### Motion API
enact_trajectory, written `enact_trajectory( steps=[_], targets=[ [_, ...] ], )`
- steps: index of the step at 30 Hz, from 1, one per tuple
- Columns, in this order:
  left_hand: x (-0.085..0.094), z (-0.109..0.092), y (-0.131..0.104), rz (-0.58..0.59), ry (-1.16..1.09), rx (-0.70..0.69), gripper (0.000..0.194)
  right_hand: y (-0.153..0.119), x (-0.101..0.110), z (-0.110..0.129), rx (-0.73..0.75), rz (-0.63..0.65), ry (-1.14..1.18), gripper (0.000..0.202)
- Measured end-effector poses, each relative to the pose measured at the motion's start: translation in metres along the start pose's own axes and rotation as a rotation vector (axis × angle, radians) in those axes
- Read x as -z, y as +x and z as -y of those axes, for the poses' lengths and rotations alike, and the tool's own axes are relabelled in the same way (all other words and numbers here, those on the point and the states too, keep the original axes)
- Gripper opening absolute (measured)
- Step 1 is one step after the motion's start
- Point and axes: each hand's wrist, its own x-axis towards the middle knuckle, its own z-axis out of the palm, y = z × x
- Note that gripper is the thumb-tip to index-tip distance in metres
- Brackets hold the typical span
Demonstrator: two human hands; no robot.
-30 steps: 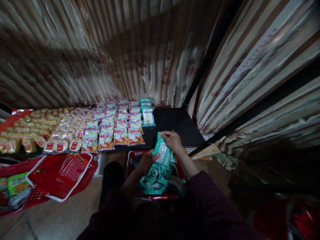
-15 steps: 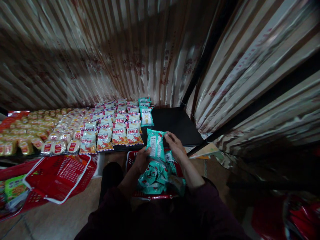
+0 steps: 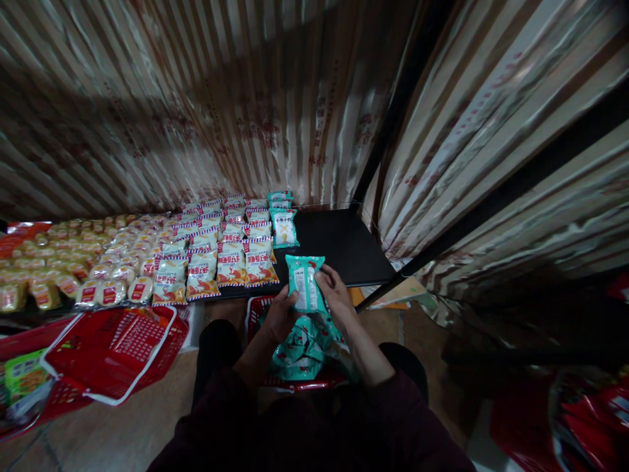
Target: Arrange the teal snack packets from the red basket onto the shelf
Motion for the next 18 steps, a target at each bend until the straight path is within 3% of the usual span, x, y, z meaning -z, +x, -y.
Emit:
enact_trajectory(
  steps=[4,8,14,18],
  targets=[
    [0.000,-0.004,-0.005,0.022,-0.025,0.064,0.061,0.008,0.001,0.007,-0.103,-0.032,0.120,0.045],
    [0.006,-0.003,-0.009,0.038,-0.037,0.084,0.058,0.019,0.007,0.010,-0.070,-0.135,0.090,0.035],
    [0.005,-0.001,-0.012,0.006,-0.016,0.103,0.054,0.027,0.013,0.004,0.066,-0.198,-0.147,0.047],
    [0.003,-0.003,-0.009,0.000,-0.001,0.075,0.057,0.018,0.012,0.009,0.284,-0.277,-0.350,0.056]
  ],
)
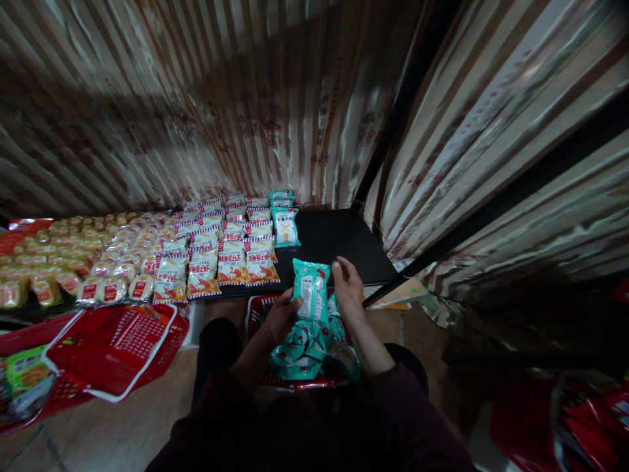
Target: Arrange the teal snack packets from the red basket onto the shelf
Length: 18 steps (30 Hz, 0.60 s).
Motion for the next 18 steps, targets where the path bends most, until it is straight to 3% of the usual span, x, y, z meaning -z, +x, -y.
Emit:
enact_trajectory(
  steps=[3,5,7,13,18],
  targets=[
    [-0.003,-0.004,0.003,-0.038,0.016,-0.050,0.060,-0.016,0.002,0.013,0.239,0.031,-0.188,0.051],
    [-0.005,-0.007,0.005,-0.080,0.056,-0.092,0.063,-0.029,0.002,0.018,0.385,0.148,-0.285,0.040],
    [-0.008,-0.009,0.006,-0.126,0.114,-0.129,0.063,-0.040,-0.001,0.019,0.442,0.250,-0.332,0.037],
    [-0.016,-0.014,0.003,-0.097,0.214,-0.278,0.055,-0.051,-0.009,0.011,0.366,0.277,-0.359,0.048],
    [-0.018,-0.009,0.001,-0.145,0.239,-0.269,0.053,-0.045,-0.007,0.017,0.201,0.349,-0.205,0.055]
  ],
)
